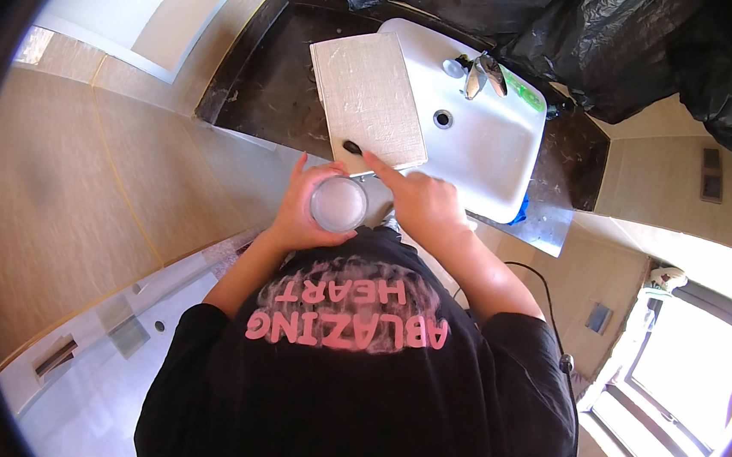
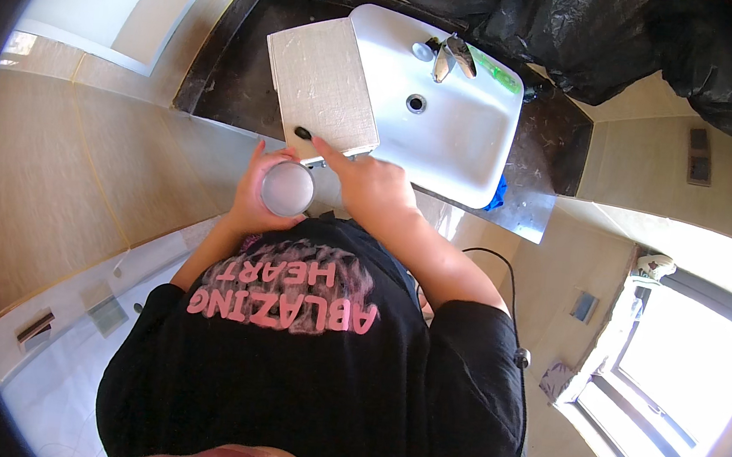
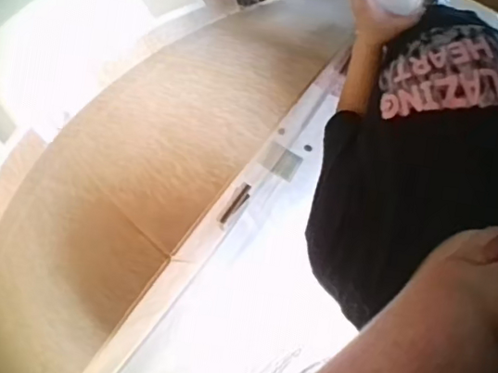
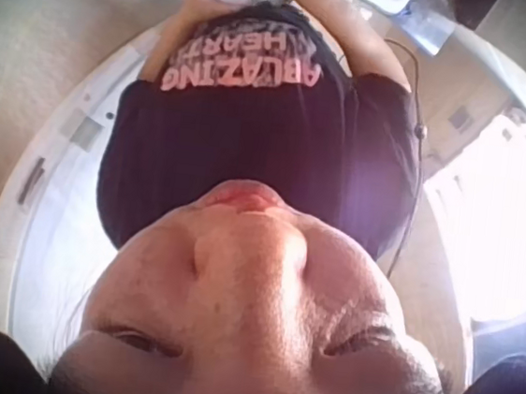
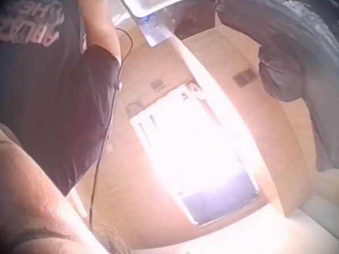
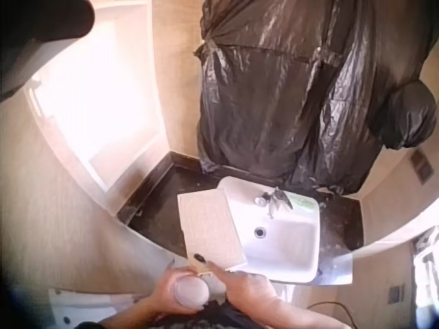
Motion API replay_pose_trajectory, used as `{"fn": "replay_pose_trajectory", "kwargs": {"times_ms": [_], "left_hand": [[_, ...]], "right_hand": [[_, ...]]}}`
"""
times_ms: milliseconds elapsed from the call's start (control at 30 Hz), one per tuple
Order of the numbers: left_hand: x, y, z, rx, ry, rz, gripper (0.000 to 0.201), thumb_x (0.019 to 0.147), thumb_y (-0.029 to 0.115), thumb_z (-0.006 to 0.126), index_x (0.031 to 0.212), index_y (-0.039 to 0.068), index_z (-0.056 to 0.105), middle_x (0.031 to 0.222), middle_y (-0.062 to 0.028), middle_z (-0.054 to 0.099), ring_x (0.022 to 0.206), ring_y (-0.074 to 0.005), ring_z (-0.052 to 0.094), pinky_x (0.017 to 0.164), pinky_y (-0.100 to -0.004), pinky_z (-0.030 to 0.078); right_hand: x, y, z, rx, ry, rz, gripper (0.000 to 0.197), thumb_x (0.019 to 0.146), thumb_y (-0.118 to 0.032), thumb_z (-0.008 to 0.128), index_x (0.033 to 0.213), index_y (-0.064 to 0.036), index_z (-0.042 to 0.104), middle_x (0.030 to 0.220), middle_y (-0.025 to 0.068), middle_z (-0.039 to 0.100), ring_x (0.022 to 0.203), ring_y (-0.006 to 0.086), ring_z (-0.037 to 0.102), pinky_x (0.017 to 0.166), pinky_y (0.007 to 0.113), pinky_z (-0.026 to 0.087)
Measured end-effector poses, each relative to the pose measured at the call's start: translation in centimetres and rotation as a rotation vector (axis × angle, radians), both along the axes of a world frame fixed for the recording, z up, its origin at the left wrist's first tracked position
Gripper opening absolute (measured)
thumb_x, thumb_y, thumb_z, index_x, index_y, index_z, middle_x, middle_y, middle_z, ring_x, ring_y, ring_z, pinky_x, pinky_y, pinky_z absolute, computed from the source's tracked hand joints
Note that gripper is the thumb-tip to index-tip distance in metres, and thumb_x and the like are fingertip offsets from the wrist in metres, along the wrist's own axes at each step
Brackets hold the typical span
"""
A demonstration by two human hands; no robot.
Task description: The person rinses a glass under running water, then uses a brush to apply a white substance to a rectangular tile and wipes it with a blue cloth. The person repeats the brushing and wiping on the tile multiple times.
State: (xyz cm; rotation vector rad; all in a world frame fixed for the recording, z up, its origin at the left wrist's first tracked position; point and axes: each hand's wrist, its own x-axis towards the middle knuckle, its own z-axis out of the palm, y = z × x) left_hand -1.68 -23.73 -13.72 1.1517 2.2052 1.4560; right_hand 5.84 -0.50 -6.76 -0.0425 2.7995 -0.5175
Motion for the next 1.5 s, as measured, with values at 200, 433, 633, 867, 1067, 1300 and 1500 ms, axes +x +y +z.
{"fn": "replay_pose_trajectory", "kwargs": {"times_ms": [200,433,633,867,1067,1300,1500], "left_hand": [[-0.4,-0.2,0.3,-0.031,0.014,-0.005,0.092,0.056,0.035,0.092,0.132,0.010,0.047,0.128,-0.0090,0.062,0.131,-0.0283,0.053,0.118,-0.0596,0.008],[0.0,-0.3,-0.3,-0.031,-0.010,0.016,0.092,0.056,0.038,0.093,0.132,0.010,0.049,0.131,-0.0090,0.059,0.130,-0.0279,0.052,0.118,-0.0607,0.010],[-0.3,-0.2,0.4,-0.063,0.019,0.005,0.090,0.056,0.039,0.093,0.130,0.010,0.051,0.130,-0.0081,0.060,0.129,-0.0272,0.053,0.118,-0.0609,0.010],[0.1,-0.1,-0.1,-0.012,0.008,0.004,0.090,0.056,0.039,0.093,0.130,0.010,0.051,0.127,-0.0090,0.061,0.131,-0.0274,0.051,0.118,-0.0618,0.008],[-0.1,-0.1,0.8,-0.071,0.000,0.006,0.087,0.057,0.040,0.092,0.128,0.010,0.052,0.126,-0.0081,0.062,0.129,-0.0260,0.053,0.119,-0.0599,0.009],[0.0,-0.2,0.5,-0.037,-0.042,0.009,0.088,0.057,0.039,0.091,0.130,0.010,0.052,0.126,-0.0075,0.062,0.128,-0.0258,0.054,0.119,-0.0596,0.008],[-0.3,-0.4,1.5,0.175,-0.454,0.101,0.088,0.059,0.033,0.091,0.132,0.008,0.049,0.129,-0.0093,0.061,0.126,-0.0229,0.055,0.120,-0.0508,0.018]], "right_hand": [[-6.3,2.3,1.2,0.067,-0.048,-0.163,0.073,0.088,-0.005,0.047,0.153,-0.0372,0.034,0.085,0.0166,0.069,0.078,0.0346,0.069,0.071,0.046,0.056],[-3.8,-1.0,0.5,0.010,-0.028,0.056,0.073,0.088,-0.007,0.049,0.152,-0.0391,0.034,0.087,0.0151,0.070,0.080,0.0336,0.070,0.072,0.043,0.057],[-7.0,-0.3,0.5,0.034,0.005,0.121,0.067,0.089,-0.008,0.051,0.151,-0.0318,0.039,0.091,0.0115,0.072,0.081,0.0292,0.072,0.069,0.041,0.057],[-6.5,-0.1,-0.2,0.080,-0.033,0.097,0.070,0.090,-0.009,0.049,0.150,-0.0428,0.037,0.090,0.0150,0.071,0.080,0.0335,0.071,0.072,0.044,0.057],[-13.0,-0.5,0.2,0.080,0.012,-0.032,0.067,0.091,-0.011,0.046,0.149,-0.0430,0.038,0.093,0.0168,0.072,0.079,0.0338,0.071,0.070,0.045,0.057],[-7.8,0.2,-0.1,0.078,-0.067,0.089,0.065,0.092,-0.012,0.044,0.148,-0.0435,0.039,0.094,0.0162,0.072,0.082,0.0337,0.071,0.075,0.045,0.056],[-15.2,-0.3,-0.1,0.065,0.040,-0.060,0.064,0.092,-0.012,0.042,0.148,-0.0443,0.040,0.096,0.0164,0.072,0.085,0.0356,0.071,0.077,0.045,0.056]]}}
